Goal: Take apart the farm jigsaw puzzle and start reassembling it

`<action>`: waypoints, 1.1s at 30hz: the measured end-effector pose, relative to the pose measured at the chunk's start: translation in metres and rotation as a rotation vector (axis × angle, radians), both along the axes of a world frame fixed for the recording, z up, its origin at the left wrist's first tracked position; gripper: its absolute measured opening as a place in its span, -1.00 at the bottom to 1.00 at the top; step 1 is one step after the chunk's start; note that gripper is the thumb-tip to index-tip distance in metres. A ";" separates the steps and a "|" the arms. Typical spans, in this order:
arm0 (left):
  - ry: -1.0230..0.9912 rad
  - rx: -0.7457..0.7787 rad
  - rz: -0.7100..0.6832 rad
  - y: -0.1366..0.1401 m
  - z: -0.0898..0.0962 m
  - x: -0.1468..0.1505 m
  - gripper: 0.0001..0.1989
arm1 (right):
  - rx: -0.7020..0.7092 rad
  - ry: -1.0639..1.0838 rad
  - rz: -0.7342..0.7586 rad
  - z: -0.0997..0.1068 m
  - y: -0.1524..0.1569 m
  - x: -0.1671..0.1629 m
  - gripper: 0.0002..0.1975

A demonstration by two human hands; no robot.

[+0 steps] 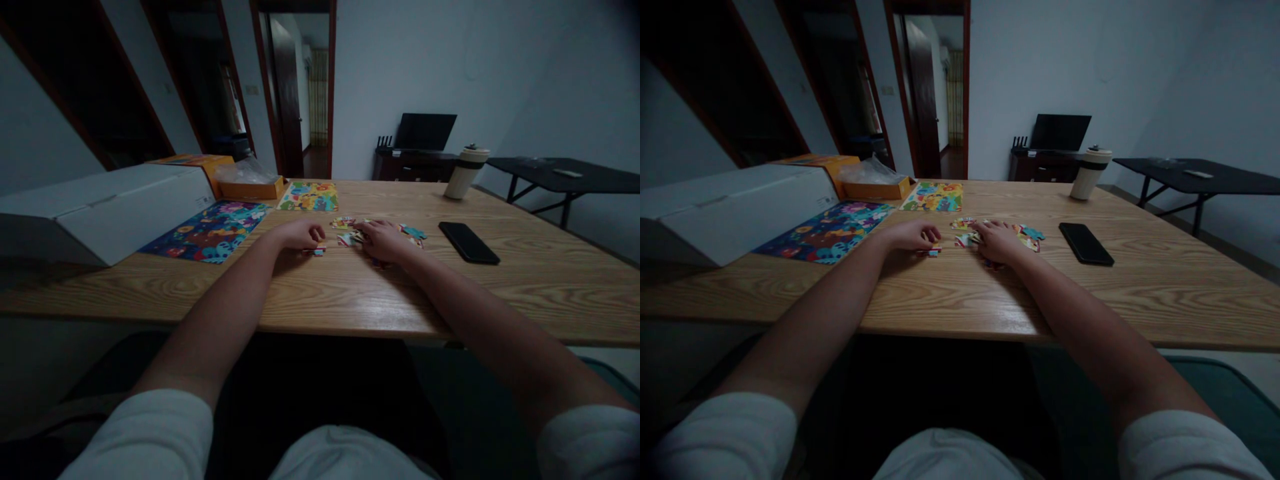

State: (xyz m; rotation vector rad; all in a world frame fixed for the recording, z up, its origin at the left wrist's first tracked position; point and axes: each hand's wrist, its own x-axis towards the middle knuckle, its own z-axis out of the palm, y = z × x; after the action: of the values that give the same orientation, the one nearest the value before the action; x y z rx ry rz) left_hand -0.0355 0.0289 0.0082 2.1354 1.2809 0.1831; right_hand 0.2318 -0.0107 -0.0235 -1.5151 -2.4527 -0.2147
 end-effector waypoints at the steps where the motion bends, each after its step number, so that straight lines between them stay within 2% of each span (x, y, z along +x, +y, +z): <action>1: -0.005 -0.014 -0.014 -0.001 0.002 0.000 -0.61 | -0.005 0.002 0.005 0.001 0.001 0.001 -0.45; 6: -0.022 0.007 -0.057 -0.002 0.006 -0.002 -0.61 | -0.066 -0.050 0.182 0.013 0.009 -0.008 -0.42; 12: -0.062 -0.038 -0.031 0.001 0.004 -0.006 -0.65 | -0.232 -0.118 0.073 0.020 0.015 -0.034 -0.52; 16: 0.049 -0.012 0.026 0.007 0.005 -0.012 -0.63 | -0.157 -0.120 0.149 0.024 -0.001 -0.039 -0.48; 22: 0.209 0.052 -0.004 -0.001 0.017 -0.013 -0.54 | -0.164 -0.104 0.181 0.024 -0.017 -0.030 -0.42; 28: 0.298 -0.175 -0.116 -0.029 0.028 -0.001 -0.72 | -0.277 -0.110 0.124 0.015 -0.010 -0.009 -0.43; 31: 0.232 -0.214 -0.151 -0.030 0.031 -0.001 -0.62 | -0.269 -0.090 0.117 0.014 -0.010 -0.008 -0.48; 33: 0.231 -0.140 -0.140 -0.026 0.032 -0.002 -0.49 | -0.278 -0.057 0.149 0.015 -0.012 -0.009 -0.49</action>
State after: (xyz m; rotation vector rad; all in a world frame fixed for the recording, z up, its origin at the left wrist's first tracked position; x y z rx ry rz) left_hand -0.0375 0.0033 0.0406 2.1613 1.2247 -0.2127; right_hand 0.2228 -0.0222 -0.0089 -1.4342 -2.7180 0.1184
